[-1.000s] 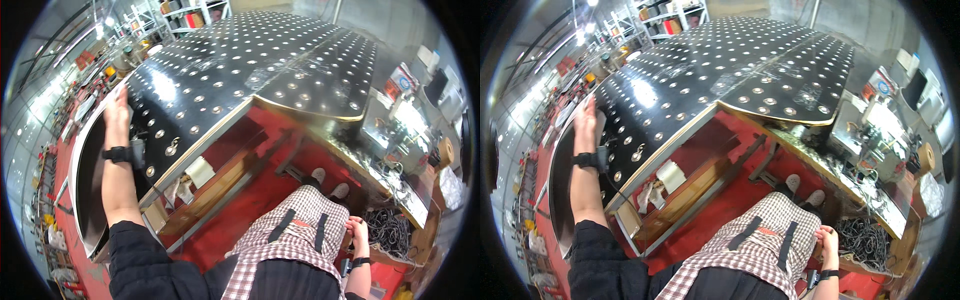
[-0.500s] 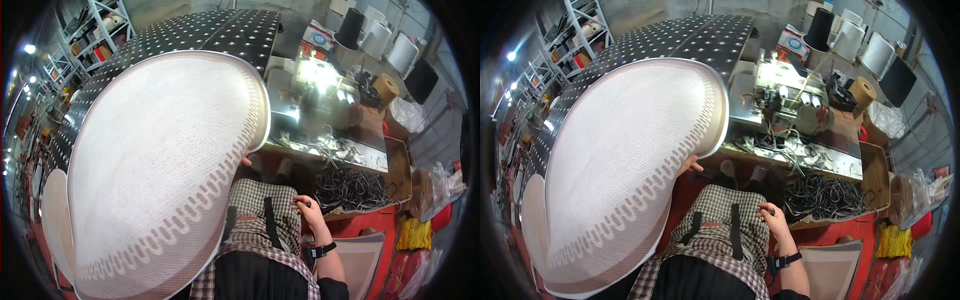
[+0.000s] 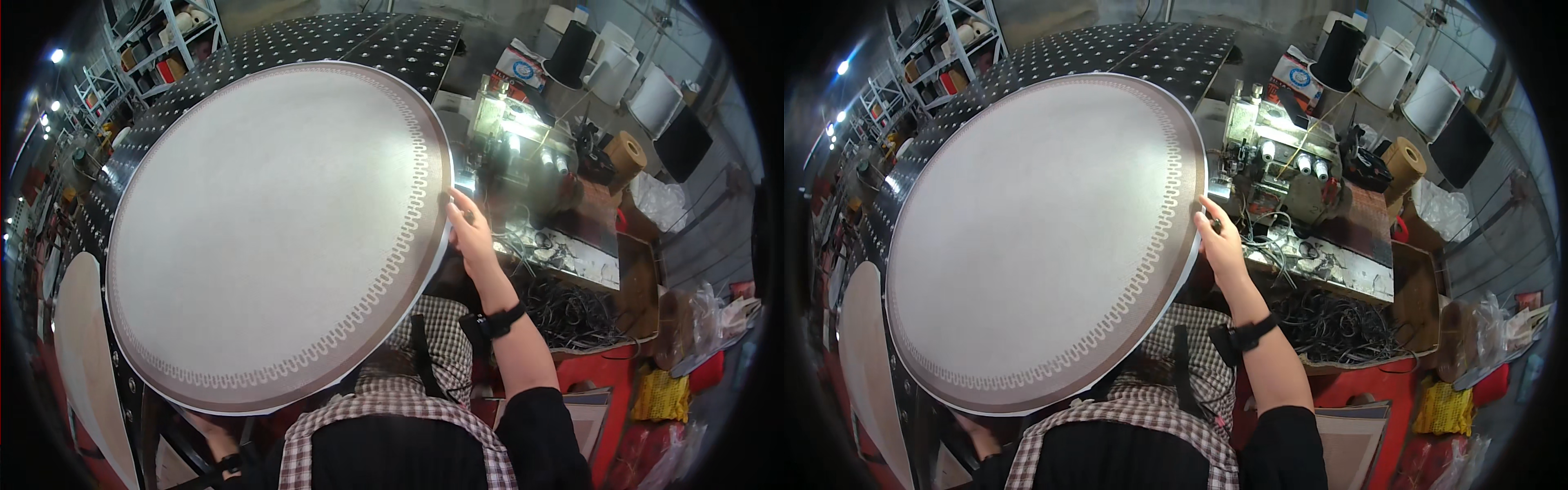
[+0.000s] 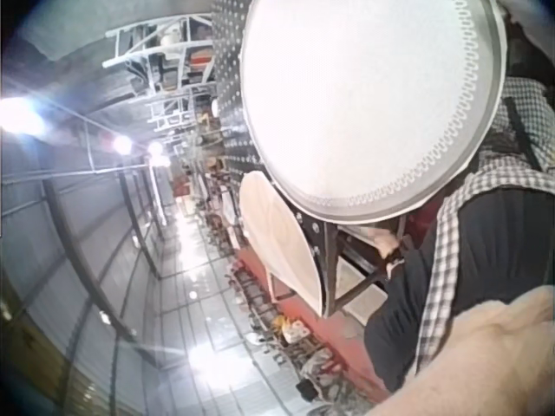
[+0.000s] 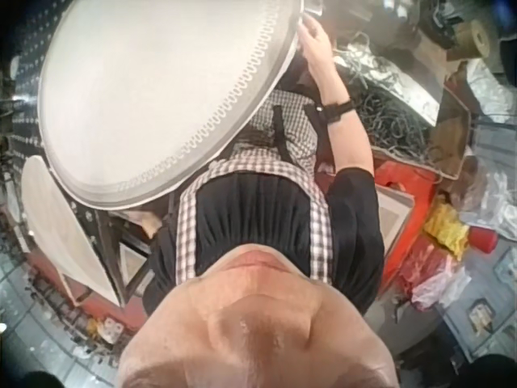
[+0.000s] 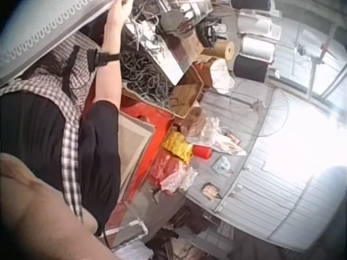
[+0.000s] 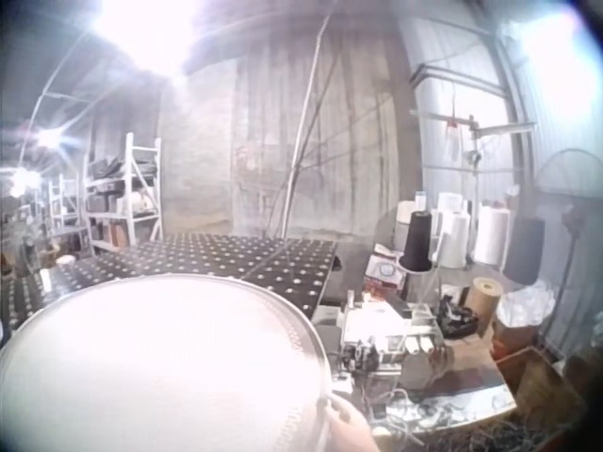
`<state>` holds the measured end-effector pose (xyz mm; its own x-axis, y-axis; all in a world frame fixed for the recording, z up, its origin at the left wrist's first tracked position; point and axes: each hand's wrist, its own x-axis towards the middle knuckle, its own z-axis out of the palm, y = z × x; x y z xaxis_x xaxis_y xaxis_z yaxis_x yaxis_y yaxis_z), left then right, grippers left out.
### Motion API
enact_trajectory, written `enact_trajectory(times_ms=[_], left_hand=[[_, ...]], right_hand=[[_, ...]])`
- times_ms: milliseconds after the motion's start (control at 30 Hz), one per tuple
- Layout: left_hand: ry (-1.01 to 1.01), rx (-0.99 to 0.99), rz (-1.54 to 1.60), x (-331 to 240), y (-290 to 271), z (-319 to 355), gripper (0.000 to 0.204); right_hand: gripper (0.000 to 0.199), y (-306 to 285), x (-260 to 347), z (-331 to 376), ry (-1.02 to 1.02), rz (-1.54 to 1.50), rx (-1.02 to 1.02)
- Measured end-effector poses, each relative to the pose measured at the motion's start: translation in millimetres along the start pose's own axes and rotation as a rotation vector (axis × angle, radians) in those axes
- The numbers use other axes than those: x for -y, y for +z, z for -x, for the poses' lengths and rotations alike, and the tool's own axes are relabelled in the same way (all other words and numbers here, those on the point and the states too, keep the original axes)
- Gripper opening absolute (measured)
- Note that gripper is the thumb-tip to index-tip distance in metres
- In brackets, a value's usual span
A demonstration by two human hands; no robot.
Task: The person picks up a round mat and feeds its edge through a sewing machine before placing it on a stack. They then retrieve a rectangular mat, sew along its edge, and set it aside.
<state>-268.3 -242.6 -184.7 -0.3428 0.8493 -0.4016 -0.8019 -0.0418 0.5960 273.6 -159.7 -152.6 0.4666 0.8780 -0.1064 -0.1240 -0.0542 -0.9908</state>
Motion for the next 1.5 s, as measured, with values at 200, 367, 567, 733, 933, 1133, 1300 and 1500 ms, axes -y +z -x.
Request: enact_trajectory(times_ms=[200, 367, 567, 733, 933, 1133, 1300, 1500], left_hand=[[0.388, 0.154, -0.292, -73.7, 54.6, 3.6, 0.071], [0.259, 0.366, -0.318, -103.4, 89.8, -26.6, 0.067], [0.075, 0.318, -0.245, -59.5, 67.8, -60.4, 0.064], [0.064, 0.275, -0.265, -44.3, 70.7, -72.6, 0.062], [0.048, 0.223, -0.295, -43.9, 77.7, -86.1, 0.060], [-0.019, 0.275, -0.259, -15.5, 74.6, -97.9, 0.057], [0.029, 0.228, -0.355, 2.1, 69.0, -96.1, 0.053], [-0.015, 0.338, -0.437, 40.7, 72.1, -73.1, 0.046]], right_hand=[[0.040, 21.5, -16.7, 9.7, -0.146, -0.213, 0.045], [0.044, 26.9, -30.9, 34.3, -0.107, -0.370, 0.057], [0.048, -0.7, -25.4, -0.8, -0.145, -0.490, -0.126], [0.047, -8.5, -33.9, -7.7, -0.267, -0.259, -0.104], [0.056, 26.0, -54.4, 54.6, -0.223, -0.031, -0.062], [0.058, 56.3, -70.4, 75.1, -0.265, -0.076, 0.039], [0.059, 41.5, -54.2, 48.6, -0.206, -0.212, 0.036], [0.069, 50.4, -51.6, 55.2, -0.223, -0.218, 0.099]])
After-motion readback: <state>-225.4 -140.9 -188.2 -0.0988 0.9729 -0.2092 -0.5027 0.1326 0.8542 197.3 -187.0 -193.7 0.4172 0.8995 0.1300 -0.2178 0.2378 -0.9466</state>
